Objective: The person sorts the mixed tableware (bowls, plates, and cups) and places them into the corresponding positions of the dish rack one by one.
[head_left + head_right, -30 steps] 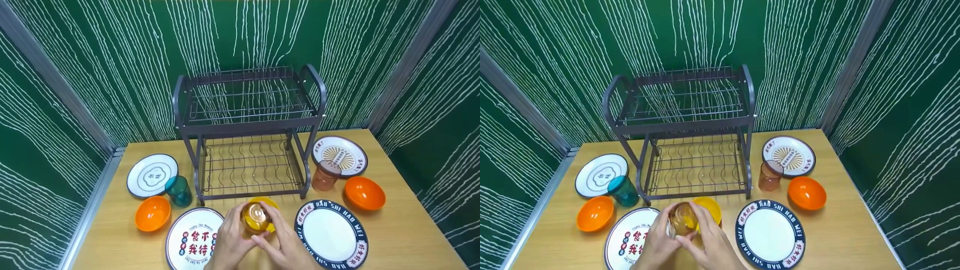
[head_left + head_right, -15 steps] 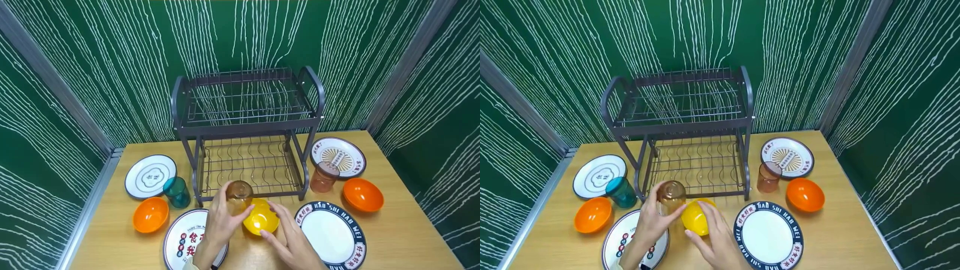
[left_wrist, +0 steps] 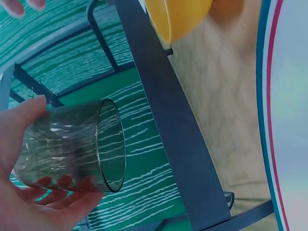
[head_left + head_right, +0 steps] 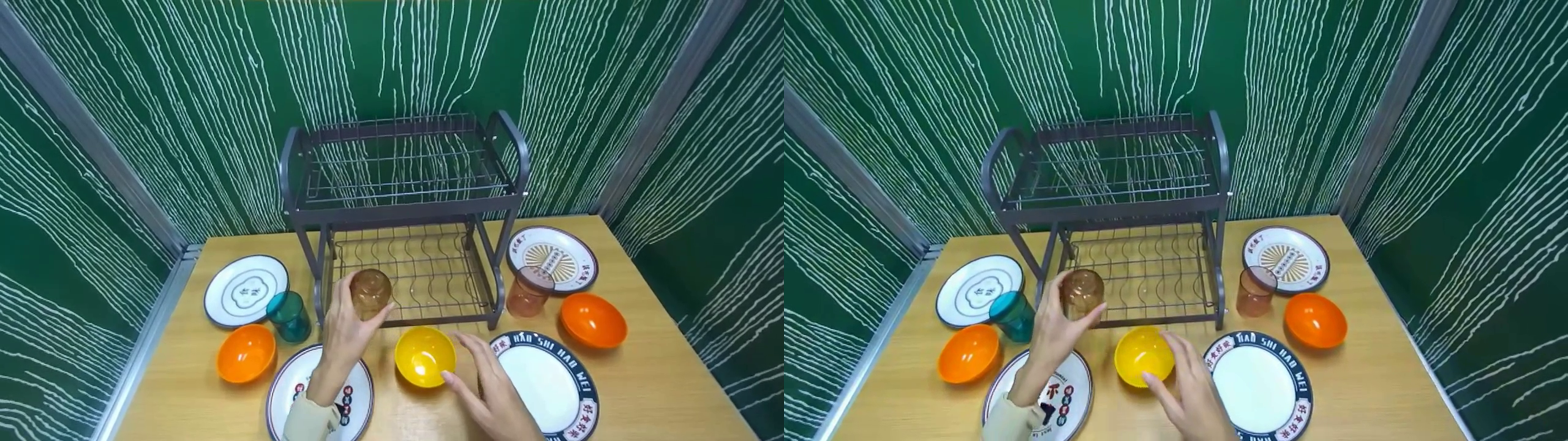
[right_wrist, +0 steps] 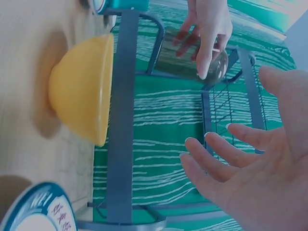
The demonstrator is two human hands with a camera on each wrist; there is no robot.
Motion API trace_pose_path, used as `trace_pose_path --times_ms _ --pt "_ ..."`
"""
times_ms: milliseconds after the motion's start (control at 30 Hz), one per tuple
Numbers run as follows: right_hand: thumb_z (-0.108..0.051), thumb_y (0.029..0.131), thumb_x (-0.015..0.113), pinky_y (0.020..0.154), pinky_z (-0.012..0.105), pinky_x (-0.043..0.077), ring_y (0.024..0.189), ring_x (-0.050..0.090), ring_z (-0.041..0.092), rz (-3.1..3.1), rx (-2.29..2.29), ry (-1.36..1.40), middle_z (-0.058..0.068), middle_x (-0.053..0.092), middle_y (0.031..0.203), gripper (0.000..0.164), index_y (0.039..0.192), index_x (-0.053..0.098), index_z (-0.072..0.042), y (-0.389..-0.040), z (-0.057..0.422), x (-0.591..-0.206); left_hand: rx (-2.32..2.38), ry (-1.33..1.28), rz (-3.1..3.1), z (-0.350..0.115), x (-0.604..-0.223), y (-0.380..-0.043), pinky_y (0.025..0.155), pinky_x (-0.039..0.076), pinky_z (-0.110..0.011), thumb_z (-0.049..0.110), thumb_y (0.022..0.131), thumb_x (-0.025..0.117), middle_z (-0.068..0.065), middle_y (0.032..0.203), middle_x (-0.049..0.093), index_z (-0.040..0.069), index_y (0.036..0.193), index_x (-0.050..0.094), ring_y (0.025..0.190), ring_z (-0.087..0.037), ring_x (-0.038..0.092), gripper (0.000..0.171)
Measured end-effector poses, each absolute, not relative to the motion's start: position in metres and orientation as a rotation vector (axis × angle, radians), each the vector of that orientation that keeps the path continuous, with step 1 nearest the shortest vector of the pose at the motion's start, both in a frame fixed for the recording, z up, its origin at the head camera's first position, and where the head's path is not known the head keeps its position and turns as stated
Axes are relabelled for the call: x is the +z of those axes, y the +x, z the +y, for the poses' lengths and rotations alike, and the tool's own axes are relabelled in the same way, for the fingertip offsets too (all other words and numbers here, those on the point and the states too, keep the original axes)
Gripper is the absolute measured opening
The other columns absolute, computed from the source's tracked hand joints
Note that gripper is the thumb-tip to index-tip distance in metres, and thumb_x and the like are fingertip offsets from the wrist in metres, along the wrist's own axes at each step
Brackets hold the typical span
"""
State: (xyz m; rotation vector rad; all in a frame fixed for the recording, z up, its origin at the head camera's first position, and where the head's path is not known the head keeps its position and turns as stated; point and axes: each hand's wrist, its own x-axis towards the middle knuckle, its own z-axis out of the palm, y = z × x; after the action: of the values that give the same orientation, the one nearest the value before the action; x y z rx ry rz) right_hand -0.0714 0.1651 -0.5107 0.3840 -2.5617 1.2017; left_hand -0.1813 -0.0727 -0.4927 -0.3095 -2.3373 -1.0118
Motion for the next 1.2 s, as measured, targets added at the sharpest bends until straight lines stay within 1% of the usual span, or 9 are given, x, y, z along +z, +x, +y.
trace_pose_path --times_ms 67,233,300,433,533,700,967,1067,1200 --pt "-0.036 0.089 0.065 0.104 0.051 0.036 0.129 0.041 0.016 -2.568 1.201 0.323 -0.001 0.043 0.142 0.061 0.142 0.039 -0.021 -0.072 0.169 -0.513 -0.998 -0.293 -2.336 -0.075 -0.494 -0.187 0.086 0.053 -0.042 0.041 0.070 0.082 -0.011 0.126 0.053 0.006 0.134 0.042 0.108 -0.027 0.059 0.083" --pt "-0.043 0.090 0.061 0.105 0.056 0.032 0.132 0.038 0.022 -2.614 1.195 0.200 0.004 0.040 0.145 0.062 0.143 0.038 -0.023 -0.077 0.182 -0.518 -0.991 -0.241 -2.347 -0.078 -0.499 -0.200 0.088 0.051 -0.047 0.041 0.071 0.082 -0.015 0.130 0.053 0.005 0.135 0.042 0.112 -0.031 0.056 0.083" --pt "-0.046 0.089 0.060 0.105 0.056 0.032 0.132 0.038 0.023 -2.626 1.195 0.154 0.003 0.039 0.145 0.063 0.143 0.037 -0.023 -0.079 0.187 -0.519 -0.997 -0.220 -2.353 -0.080 -0.502 -0.206 0.090 0.050 -0.048 0.041 0.072 0.082 -0.016 0.131 0.052 0.006 0.136 0.042 0.113 -0.031 0.055 0.084" --pt "-0.051 0.089 0.058 0.104 0.055 0.033 0.129 0.040 0.023 -2.640 1.204 0.091 0.004 0.040 0.143 0.065 0.143 0.038 -0.019 -0.084 0.198 -0.522 -1.015 -0.180 -2.369 -0.082 -0.508 -0.215 0.092 0.049 -0.049 0.040 0.073 0.081 -0.016 0.135 0.050 0.006 0.138 0.040 0.117 -0.032 0.053 0.085" --pt "-0.055 0.089 0.054 0.103 0.058 0.033 0.129 0.039 0.026 -2.678 1.193 0.036 0.006 0.039 0.143 0.067 0.143 0.037 -0.017 -0.087 0.206 -0.523 -1.046 -0.160 -2.378 -0.083 -0.513 -0.220 0.093 0.047 -0.049 0.039 0.074 0.080 -0.018 0.137 0.047 0.005 0.140 0.037 0.120 -0.033 0.051 0.086" --pt "-0.054 0.090 0.054 0.102 0.059 0.033 0.129 0.038 0.030 -2.690 1.152 -0.014 0.010 0.038 0.143 0.067 0.143 0.037 -0.016 -0.090 0.220 -0.528 -1.100 -0.124 -2.386 -0.084 -0.521 -0.226 0.096 0.046 -0.048 0.035 0.075 0.080 -0.020 0.136 0.046 0.003 0.140 0.035 0.121 -0.034 0.049 0.085" --pt "-0.045 0.091 0.059 0.102 0.059 0.034 0.127 0.040 0.032 -2.647 1.107 -0.073 0.014 0.040 0.141 0.064 0.141 0.039 -0.012 -0.090 0.238 -0.531 -1.128 -0.050 -2.393 -0.083 -0.528 -0.231 0.095 0.046 -0.047 0.029 0.075 0.081 -0.022 0.137 0.044 0.000 0.141 0.033 0.121 -0.035 0.049 0.086" --pt "-0.047 0.091 0.058 0.101 0.060 0.034 0.127 0.040 0.033 -2.652 1.098 -0.106 0.015 0.039 0.142 0.065 0.142 0.039 -0.011 -0.091 0.245 -0.530 -1.129 -0.040 -2.404 -0.083 -0.529 -0.233 0.096 0.045 -0.048 0.030 0.077 0.079 -0.022 0.139 0.042 -0.002 0.141 0.031 0.122 -0.036 0.048 0.086" --pt "-0.049 0.091 0.056 0.101 0.061 0.033 0.126 0.039 0.034 -2.651 1.109 -0.130 0.015 0.038 0.142 0.067 0.143 0.037 -0.011 -0.093 0.253 -0.528 -1.103 -0.039 -2.415 -0.083 -0.530 -0.235 0.099 0.043 -0.048 0.032 0.078 0.078 -0.022 0.143 0.039 0.000 0.144 0.028 0.125 -0.036 0.045 0.088"
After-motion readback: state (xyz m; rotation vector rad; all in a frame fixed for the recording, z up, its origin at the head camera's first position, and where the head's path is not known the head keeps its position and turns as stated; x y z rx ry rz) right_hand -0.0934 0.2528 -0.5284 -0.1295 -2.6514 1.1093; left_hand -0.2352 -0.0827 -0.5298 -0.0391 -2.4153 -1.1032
